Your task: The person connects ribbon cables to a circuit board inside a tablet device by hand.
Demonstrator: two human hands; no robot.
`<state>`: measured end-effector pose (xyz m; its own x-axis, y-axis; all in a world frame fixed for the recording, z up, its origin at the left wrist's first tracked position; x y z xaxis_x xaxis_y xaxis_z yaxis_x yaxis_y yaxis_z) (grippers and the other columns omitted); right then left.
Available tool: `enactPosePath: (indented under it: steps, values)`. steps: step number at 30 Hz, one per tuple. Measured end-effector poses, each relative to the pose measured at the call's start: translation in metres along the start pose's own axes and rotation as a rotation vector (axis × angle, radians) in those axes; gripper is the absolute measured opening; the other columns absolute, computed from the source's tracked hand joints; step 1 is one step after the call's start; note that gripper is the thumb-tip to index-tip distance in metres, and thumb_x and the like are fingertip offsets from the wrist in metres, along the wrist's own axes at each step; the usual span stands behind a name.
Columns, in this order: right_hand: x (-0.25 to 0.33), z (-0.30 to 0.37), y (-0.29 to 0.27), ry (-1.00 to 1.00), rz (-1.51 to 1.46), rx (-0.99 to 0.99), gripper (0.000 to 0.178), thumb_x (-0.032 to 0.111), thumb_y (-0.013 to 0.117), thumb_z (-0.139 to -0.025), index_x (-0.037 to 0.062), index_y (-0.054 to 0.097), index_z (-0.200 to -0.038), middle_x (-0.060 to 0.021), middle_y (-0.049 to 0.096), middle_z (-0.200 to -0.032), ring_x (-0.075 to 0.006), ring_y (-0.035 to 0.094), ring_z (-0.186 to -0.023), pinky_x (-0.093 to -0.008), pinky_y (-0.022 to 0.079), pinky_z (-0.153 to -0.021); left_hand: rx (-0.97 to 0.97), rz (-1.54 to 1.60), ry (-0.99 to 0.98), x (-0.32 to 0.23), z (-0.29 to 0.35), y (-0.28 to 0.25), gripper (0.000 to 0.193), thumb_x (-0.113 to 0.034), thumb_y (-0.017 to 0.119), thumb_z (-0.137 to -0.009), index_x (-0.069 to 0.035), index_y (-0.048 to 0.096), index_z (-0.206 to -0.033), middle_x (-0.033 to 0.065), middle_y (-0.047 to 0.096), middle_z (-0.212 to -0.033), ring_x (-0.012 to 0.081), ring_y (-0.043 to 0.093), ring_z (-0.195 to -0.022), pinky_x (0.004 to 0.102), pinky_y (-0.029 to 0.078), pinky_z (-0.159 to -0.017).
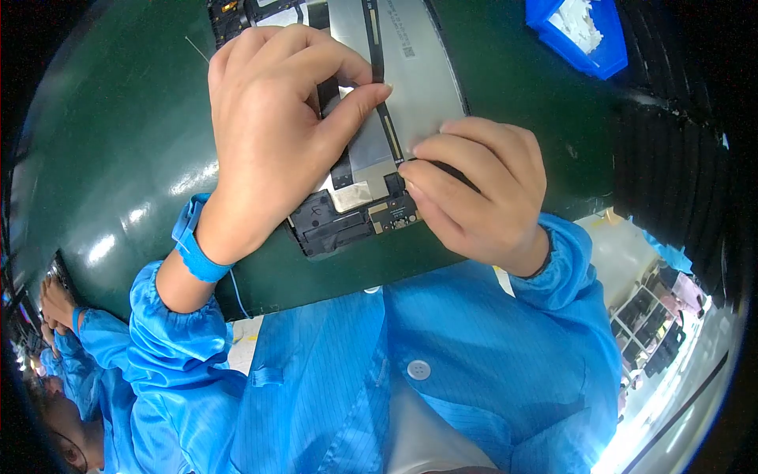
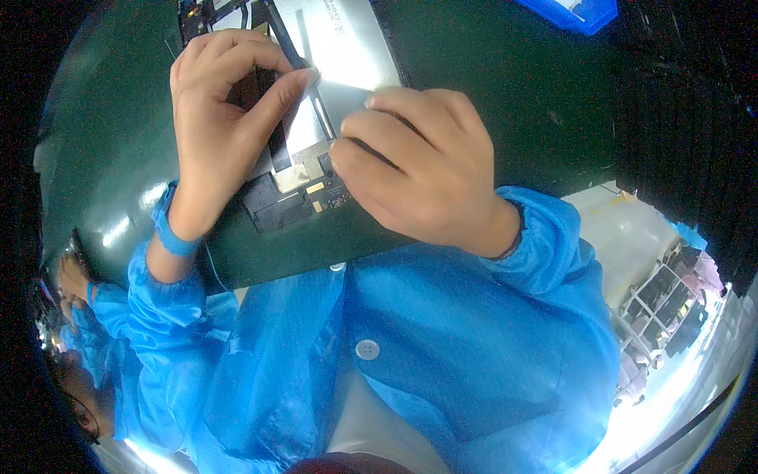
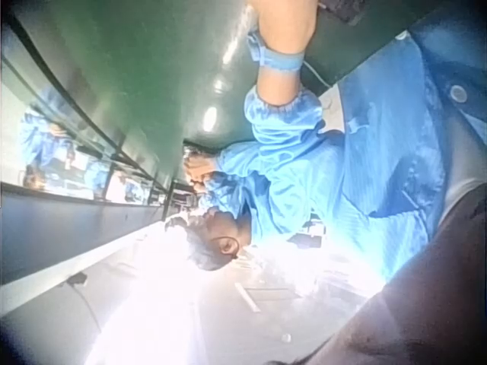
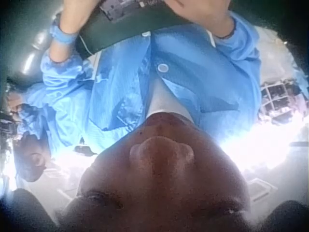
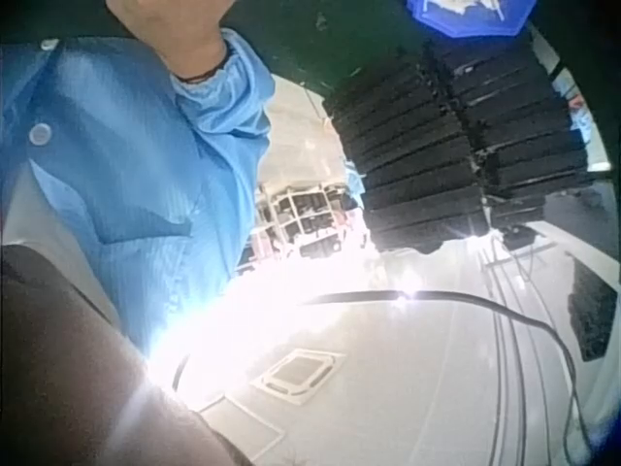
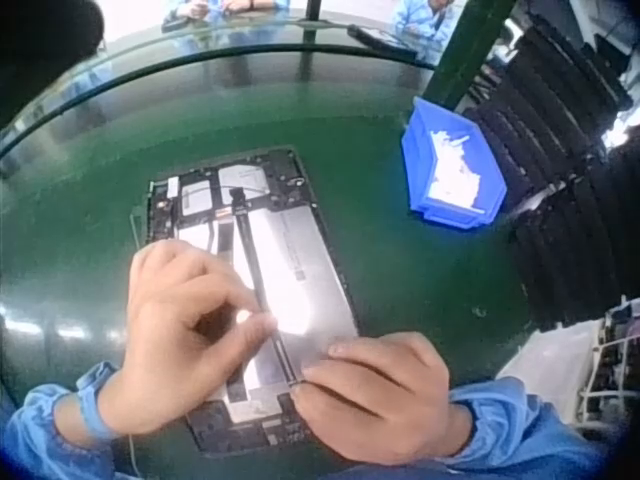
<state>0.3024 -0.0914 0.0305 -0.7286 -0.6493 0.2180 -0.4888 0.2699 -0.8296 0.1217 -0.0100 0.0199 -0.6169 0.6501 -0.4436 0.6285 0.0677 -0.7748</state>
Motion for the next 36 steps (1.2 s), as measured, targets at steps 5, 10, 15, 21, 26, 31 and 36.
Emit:
enactPosePath:
  steps: [5,10,15,21,26,31,36]
  values:
    - [0.0,-0.002,0.003,-0.002,-0.02,0.098,0.019,0.01,0.071,-0.068,0.0094,0.068,-0.087,-0.0021,0.069,-0.109,-0.0279,0.06,-0.11,-0.0391,0.043,-0.085,-0.025,0.003,0.011,0.003,-0.002,0.004,0.016,-0.022,0.078,-0.072,-0.011,0.067,-0.077,0.0024,0.063,-0.084,0.0228,0.056,-0.085,0.0357,0.036,-0.083]
    - [0.005,-0.002,-0.004,0.009,0.011,0.193,0.019,0.015,0.067,-0.074,0.0082,0.067,-0.092,-0.0036,0.069,-0.112,-0.0299,0.056,-0.118,-0.0428,0.038,-0.096,-0.034,0.001,0.019,0.002,0.001,0.006,0.017,-0.021,0.078,-0.071,-0.012,0.066,-0.078,0.0018,0.063,-0.083,0.0239,0.056,-0.086,0.0366,0.036,-0.084]
    - [0.019,-0.008,-0.015,0.097,0.043,0.321,0.034,0.021,0.063,-0.08,0.0061,0.062,-0.11,-0.0059,0.065,-0.12,-0.0329,0.051,-0.124,-0.0483,0.032,-0.105,-0.045,0.032,-0.006,0.0,-0.001,0.005,0.038,-0.019,0.08,-0.066,-0.014,0.064,-0.101,-0.0002,0.061,-0.084,0.0244,0.054,-0.088,0.0399,0.035,-0.09]
    - [-0.018,-0.038,0.009,0.083,-0.005,0.267,0.052,0.022,0.067,-0.075,0.0022,0.054,-0.122,-0.0174,0.059,-0.12,-0.0366,0.044,-0.127,-0.0508,0.03,-0.107,-0.321,0.266,-0.024,0.003,0.006,-0.007,0.049,-0.009,0.072,-0.072,-0.005,0.055,-0.117,0.0096,0.059,-0.106,0.0294,0.051,-0.102,0.0392,0.033,-0.096]
    - [-0.053,-0.016,0.014,0.408,-0.226,0.053,0.066,0.028,0.058,-0.087,-0.0027,0.035,-0.14,-0.0265,0.039,-0.142,-0.0409,0.033,-0.135,-0.0473,0.021,-0.112,-0.529,0.819,-0.529,0.013,0.037,0.011,0.06,-0.013,0.057,-0.091,0.004,0.025,-0.139,0.0162,0.029,-0.143,0.0267,0.025,-0.134,0.0375,0.014,-0.113]
    - [-0.042,-0.01,0.021,0.577,-0.591,0.139,0.074,0.017,0.057,-0.086,-0.0058,0.021,-0.147,-0.0264,0.029,-0.149,-0.0349,0.029,-0.14,-0.0423,0.02,-0.114,-0.598,1.1,-0.52,0.005,0.033,0.007,0.062,-0.013,0.055,-0.091,0.003,0.022,-0.142,0.0189,0.027,-0.143,0.0263,0.029,-0.133,0.0383,0.021,-0.112]
    - [-0.047,-0.06,0.027,0.867,-1.358,-0.1,0.072,-0.001,0.054,-0.081,-0.0025,0.025,-0.146,-0.0216,0.032,-0.149,-0.0296,0.037,-0.135,-0.0358,0.028,-0.113,-0.706,1.073,-0.495,0.034,0.023,0.003,0.058,-0.025,0.05,-0.092,0.002,0.029,-0.139,0.0165,0.033,-0.144,0.0263,0.03,-0.135,0.0376,0.019,-0.114]
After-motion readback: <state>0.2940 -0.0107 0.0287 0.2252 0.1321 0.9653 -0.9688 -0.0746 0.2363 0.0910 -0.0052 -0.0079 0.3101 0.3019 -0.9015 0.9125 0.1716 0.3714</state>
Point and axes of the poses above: each hand's wrist, its own z-axis away from the middle knuckle, its own y-axis out of the palm, x = y × z, the point moved 2 cm from there along -z, towards the middle knuckle
